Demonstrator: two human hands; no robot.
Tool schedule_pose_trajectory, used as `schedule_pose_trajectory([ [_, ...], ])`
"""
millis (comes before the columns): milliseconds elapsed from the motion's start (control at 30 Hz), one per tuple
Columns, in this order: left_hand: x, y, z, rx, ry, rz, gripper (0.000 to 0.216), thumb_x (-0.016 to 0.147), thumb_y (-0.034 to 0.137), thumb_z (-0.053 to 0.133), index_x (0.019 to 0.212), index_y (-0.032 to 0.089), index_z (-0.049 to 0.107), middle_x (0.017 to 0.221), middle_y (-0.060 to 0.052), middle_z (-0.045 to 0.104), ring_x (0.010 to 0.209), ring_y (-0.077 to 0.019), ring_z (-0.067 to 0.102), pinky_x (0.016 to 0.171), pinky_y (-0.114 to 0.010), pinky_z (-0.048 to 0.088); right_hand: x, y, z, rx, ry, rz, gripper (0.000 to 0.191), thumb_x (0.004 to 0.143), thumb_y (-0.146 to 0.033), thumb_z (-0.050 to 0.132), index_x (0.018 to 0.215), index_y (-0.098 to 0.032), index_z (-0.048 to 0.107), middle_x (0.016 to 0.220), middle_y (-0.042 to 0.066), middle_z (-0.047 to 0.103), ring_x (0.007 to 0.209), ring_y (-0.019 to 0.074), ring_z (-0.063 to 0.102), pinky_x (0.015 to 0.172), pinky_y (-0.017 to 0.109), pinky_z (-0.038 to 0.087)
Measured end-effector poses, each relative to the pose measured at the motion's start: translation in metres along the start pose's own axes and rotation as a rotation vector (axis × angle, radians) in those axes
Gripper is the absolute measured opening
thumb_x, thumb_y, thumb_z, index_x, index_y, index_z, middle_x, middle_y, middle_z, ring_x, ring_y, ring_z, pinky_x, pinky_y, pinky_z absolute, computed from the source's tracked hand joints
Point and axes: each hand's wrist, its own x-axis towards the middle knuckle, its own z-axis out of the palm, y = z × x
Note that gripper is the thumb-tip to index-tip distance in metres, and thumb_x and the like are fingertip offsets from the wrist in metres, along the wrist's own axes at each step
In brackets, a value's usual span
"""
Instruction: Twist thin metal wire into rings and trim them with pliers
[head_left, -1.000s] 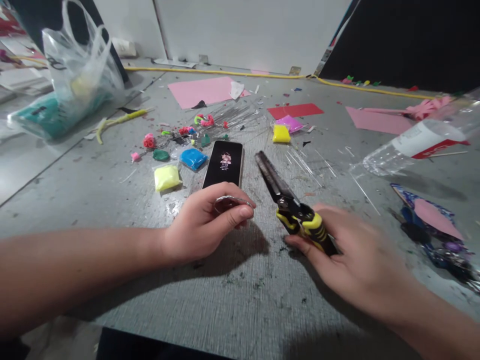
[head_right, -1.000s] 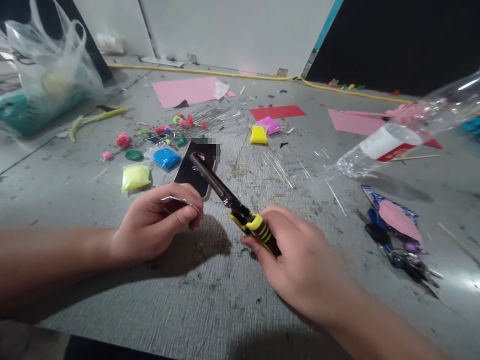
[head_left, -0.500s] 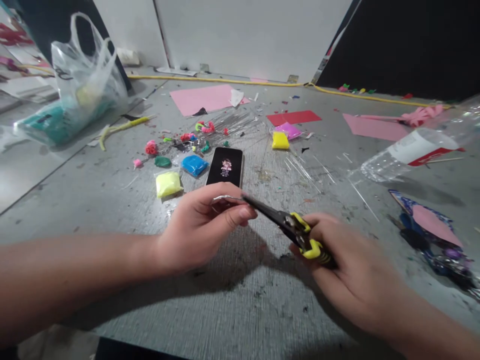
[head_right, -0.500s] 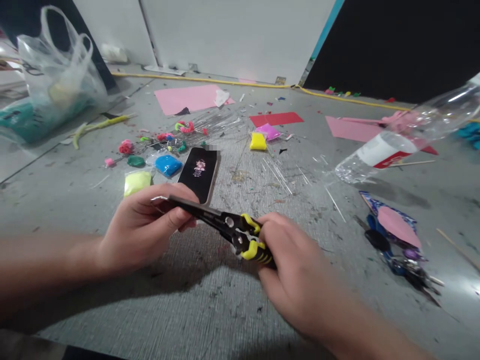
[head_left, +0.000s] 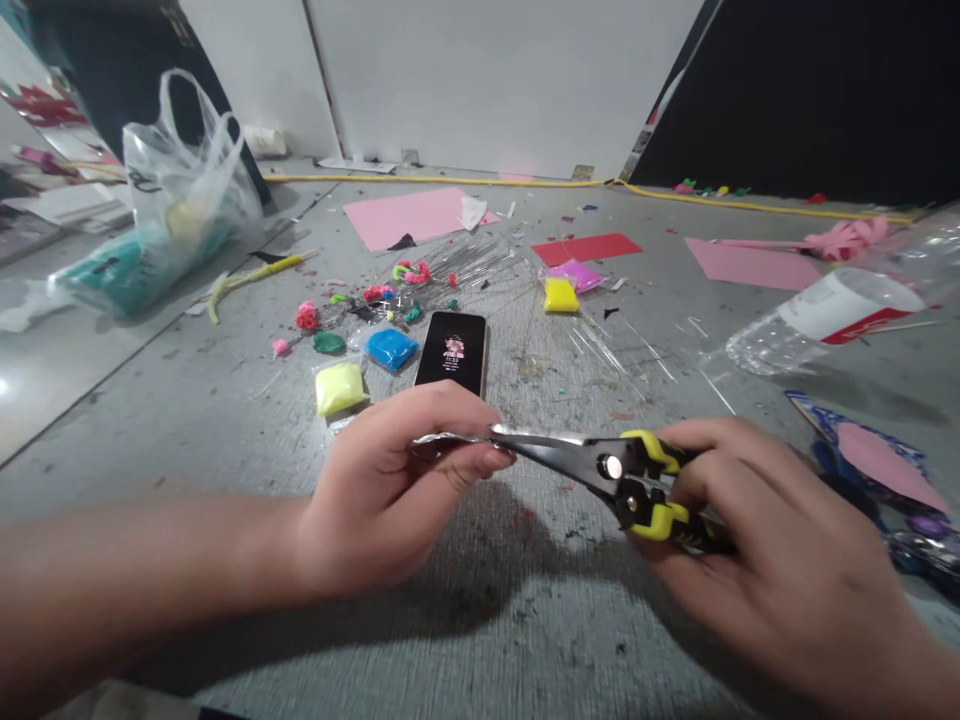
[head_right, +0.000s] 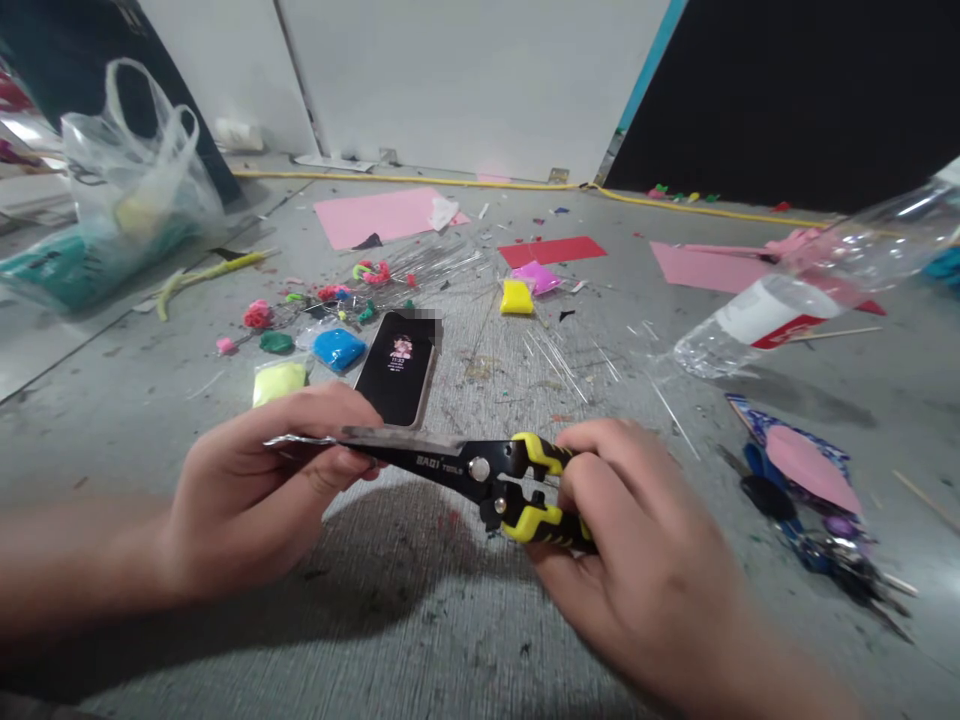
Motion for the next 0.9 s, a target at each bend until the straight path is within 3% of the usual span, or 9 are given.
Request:
schedule_pose_trajectory([
  [533, 0.004, 0.004, -0.005, 0.006, -0.029, 0.028, 0.015, 0.09, 0.005, 0.063, 0.093, 0.019, 0.068, 0.076, -0.003, 0.069, 0.068, -0.0134, 0.064, 0.061, -0.027, 0.054, 0.007, 0.005, -0.008, -0.125, 0.121, -0.101, 0.02, 0.091, -0.021, 0.058, 0.083, -0.025, 0.04, 0.099, 0.009, 0.057, 0.079, 0.0227, 0.056, 0.067, 0.039, 0.046],
  [900, 0.012, 0.014, -0.012, 0.148, -0.058, 0.039, 0.02, 0.09, 0.008, 0.065, 0.099, 0.024, 0.071, 0.083, -0.005, 0.076, 0.073, -0.0181, 0.07, 0.062, -0.031, 0.058, 0.01, 0.004, -0.02, -0.243, 0.097, -0.147, 0.02, 0.088, -0.015, 0.061, 0.086, -0.024, 0.044, 0.1, 0.015, 0.058, 0.083, 0.0295, 0.055, 0.071, 0.043, 0.045],
])
